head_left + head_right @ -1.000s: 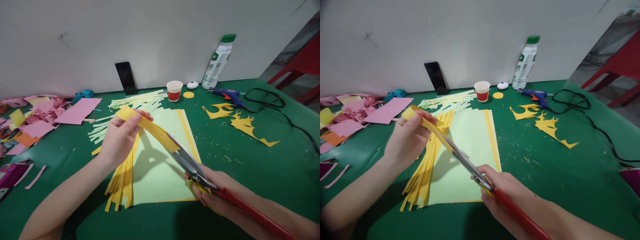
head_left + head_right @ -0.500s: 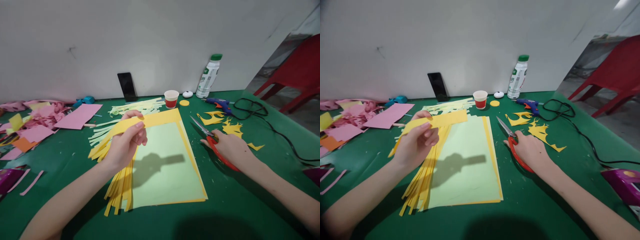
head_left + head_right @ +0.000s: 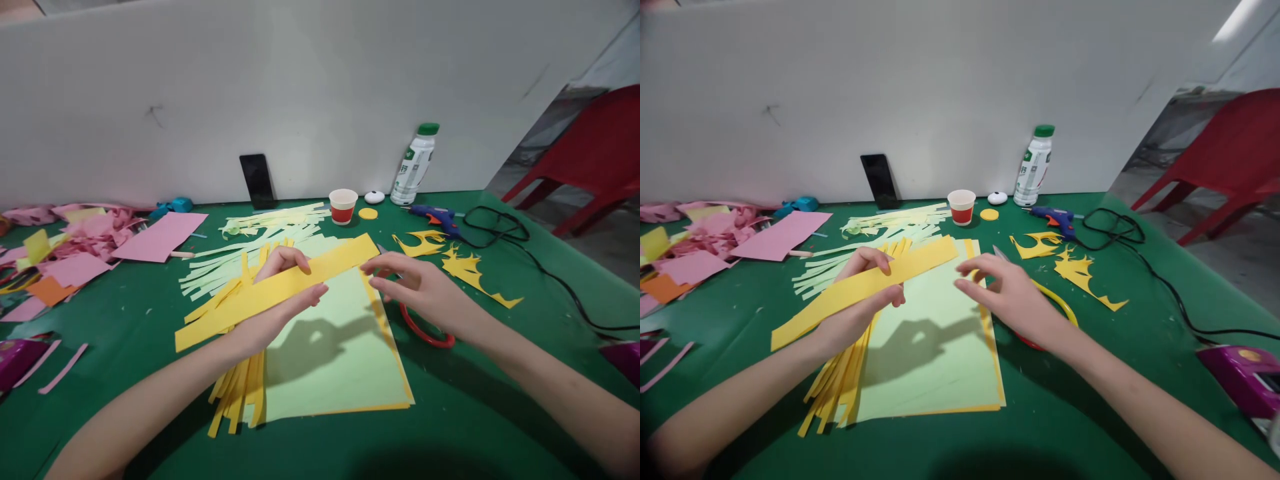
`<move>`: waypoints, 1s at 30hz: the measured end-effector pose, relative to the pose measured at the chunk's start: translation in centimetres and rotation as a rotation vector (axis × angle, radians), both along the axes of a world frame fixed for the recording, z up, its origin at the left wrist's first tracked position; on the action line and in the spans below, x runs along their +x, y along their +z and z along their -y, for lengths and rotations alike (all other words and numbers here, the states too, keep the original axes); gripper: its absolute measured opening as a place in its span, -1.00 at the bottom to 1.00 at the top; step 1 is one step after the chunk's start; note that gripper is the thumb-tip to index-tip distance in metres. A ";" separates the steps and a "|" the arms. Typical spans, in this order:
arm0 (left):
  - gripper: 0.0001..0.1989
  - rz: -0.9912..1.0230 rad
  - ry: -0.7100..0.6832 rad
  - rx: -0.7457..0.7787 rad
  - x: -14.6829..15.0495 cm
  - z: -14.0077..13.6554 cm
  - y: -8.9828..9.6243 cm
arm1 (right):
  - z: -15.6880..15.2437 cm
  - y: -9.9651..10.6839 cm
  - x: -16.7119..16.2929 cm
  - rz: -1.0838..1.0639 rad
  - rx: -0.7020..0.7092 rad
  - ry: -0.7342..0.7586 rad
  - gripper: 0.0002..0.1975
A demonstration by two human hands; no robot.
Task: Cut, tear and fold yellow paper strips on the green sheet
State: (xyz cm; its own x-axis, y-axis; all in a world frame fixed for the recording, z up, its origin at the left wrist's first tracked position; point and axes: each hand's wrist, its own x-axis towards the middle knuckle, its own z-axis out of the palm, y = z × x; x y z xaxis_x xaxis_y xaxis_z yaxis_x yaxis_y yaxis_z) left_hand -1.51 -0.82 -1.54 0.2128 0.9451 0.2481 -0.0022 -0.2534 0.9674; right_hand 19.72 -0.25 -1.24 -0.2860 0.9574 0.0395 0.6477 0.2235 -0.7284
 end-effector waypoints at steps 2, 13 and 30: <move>-0.76 -0.095 0.007 0.011 0.1 0.3 0.2 | 0.7 1.1 -1.9 -0.482 -0.259 0.058 -0.71; -0.59 -0.469 -0.063 0.702 -1.1 -1.6 -1.6 | -5.7 1.3 -0.5 -0.927 -0.448 -0.183 -0.76; -0.68 -0.208 -0.278 -0.270 0.7 -2.2 -1.7 | -5.8 0.2 -4.6 -0.578 -0.548 0.115 -0.64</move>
State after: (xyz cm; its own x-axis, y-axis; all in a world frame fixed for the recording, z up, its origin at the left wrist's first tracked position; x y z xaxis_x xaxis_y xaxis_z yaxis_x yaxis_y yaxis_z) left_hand -0.84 1.42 -3.21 0.4876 0.8698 -0.0752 0.1672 -0.0085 0.9859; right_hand 15.15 5.52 -1.09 -0.4616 0.8494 -0.2557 0.1292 -0.2208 -0.9667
